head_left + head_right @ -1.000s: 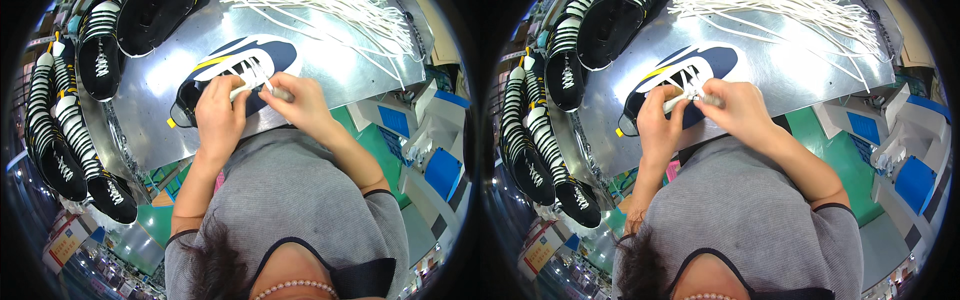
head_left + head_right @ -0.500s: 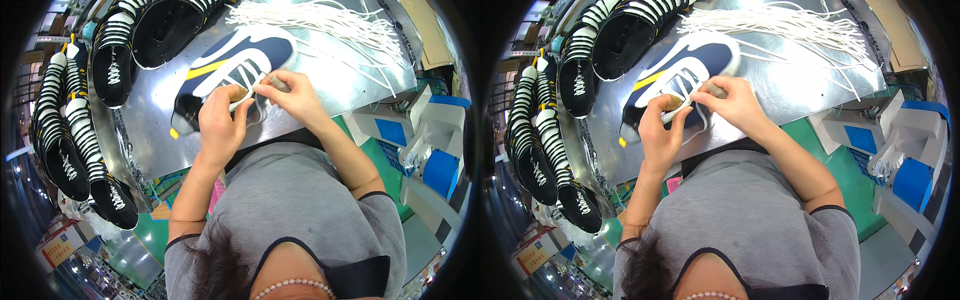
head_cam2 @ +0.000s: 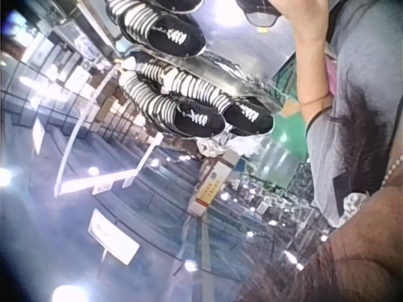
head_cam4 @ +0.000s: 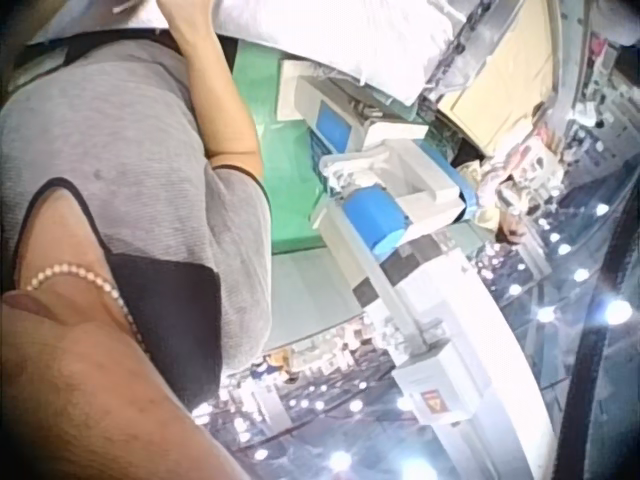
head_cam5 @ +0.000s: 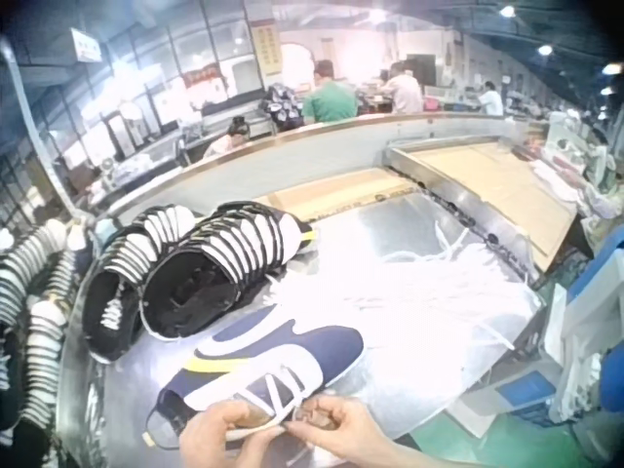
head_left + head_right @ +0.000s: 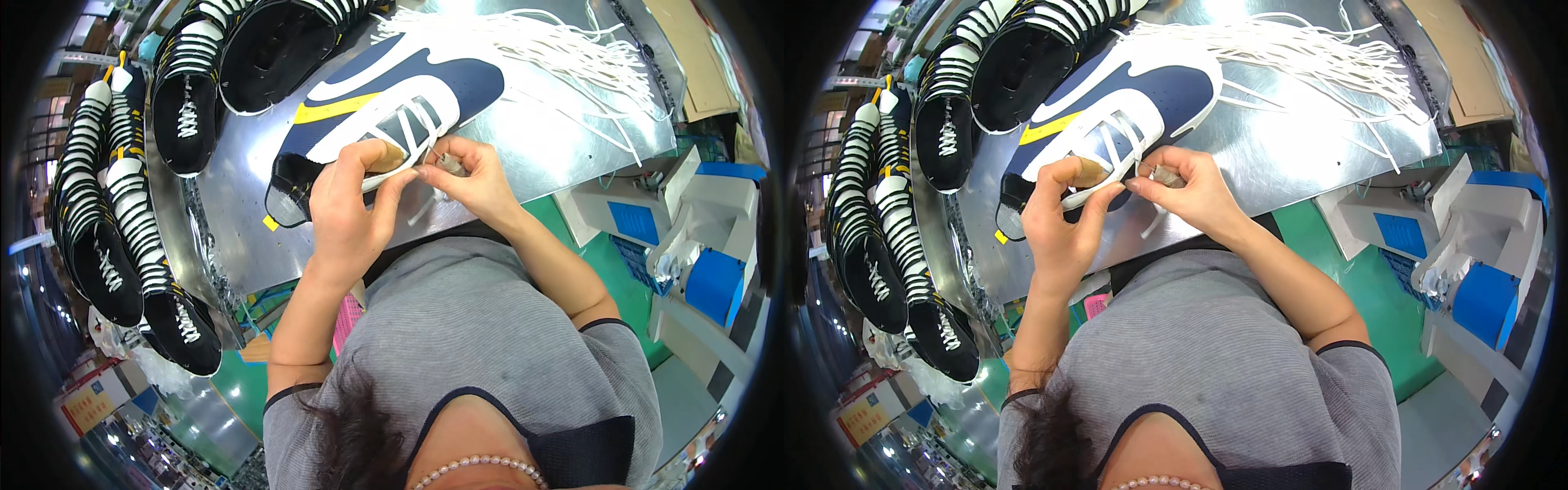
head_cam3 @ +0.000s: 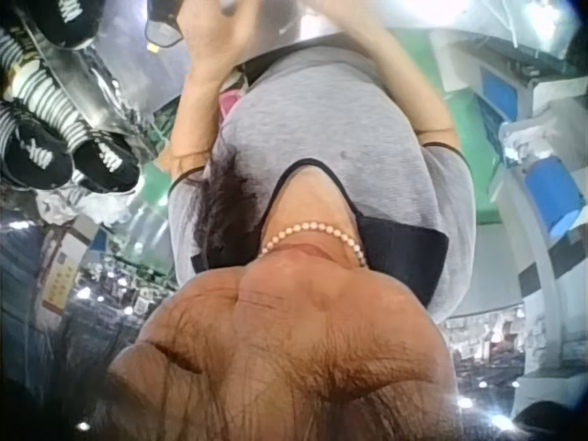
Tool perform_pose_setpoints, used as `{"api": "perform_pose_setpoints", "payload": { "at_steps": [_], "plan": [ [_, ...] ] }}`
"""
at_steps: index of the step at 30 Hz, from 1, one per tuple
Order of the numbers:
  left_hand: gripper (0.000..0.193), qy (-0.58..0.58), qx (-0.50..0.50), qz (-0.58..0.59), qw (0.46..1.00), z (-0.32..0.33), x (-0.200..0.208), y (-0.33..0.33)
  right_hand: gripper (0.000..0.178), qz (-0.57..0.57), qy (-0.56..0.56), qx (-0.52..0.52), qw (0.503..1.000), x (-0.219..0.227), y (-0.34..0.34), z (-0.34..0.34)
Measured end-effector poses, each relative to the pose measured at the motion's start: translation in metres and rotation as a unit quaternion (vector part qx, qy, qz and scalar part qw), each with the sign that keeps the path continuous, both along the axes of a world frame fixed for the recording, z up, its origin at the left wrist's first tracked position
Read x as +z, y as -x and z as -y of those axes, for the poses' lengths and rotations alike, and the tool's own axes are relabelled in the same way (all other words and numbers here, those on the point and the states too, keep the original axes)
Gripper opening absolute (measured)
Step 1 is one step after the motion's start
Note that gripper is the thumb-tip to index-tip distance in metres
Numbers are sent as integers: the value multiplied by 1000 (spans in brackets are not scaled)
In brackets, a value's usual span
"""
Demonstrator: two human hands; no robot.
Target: The person threads white shoelaces through the eyelets of a blue and white shoe, using a small tool to push the laces through, and then places the shoe onto a stack of similar shoes.
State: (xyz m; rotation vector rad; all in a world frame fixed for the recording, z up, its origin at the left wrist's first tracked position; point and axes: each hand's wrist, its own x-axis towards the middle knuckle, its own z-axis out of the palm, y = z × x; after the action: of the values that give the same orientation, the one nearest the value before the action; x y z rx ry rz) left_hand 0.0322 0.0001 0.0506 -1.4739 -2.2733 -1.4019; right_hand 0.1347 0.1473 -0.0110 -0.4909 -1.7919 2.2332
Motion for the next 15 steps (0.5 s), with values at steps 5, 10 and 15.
{"api": "perform_pose_setpoints", "payload": {
  "at_steps": [5, 10, 15],
  "plan": [
    [27, 25, 73, 28, 997, 9, -3, 14, 19, 68, -18, 186, 980, 6, -33, 1],
    [24, 216, 38, 20, 975, 5, -33, 18, 16, 1, -64, 195, 979, 0, -50, -2],
    [25, 304, 20, 2, 952, 2, -25, 18, 15, 7, -214, 34, 976, 18, 1, -26]
  ]
}}
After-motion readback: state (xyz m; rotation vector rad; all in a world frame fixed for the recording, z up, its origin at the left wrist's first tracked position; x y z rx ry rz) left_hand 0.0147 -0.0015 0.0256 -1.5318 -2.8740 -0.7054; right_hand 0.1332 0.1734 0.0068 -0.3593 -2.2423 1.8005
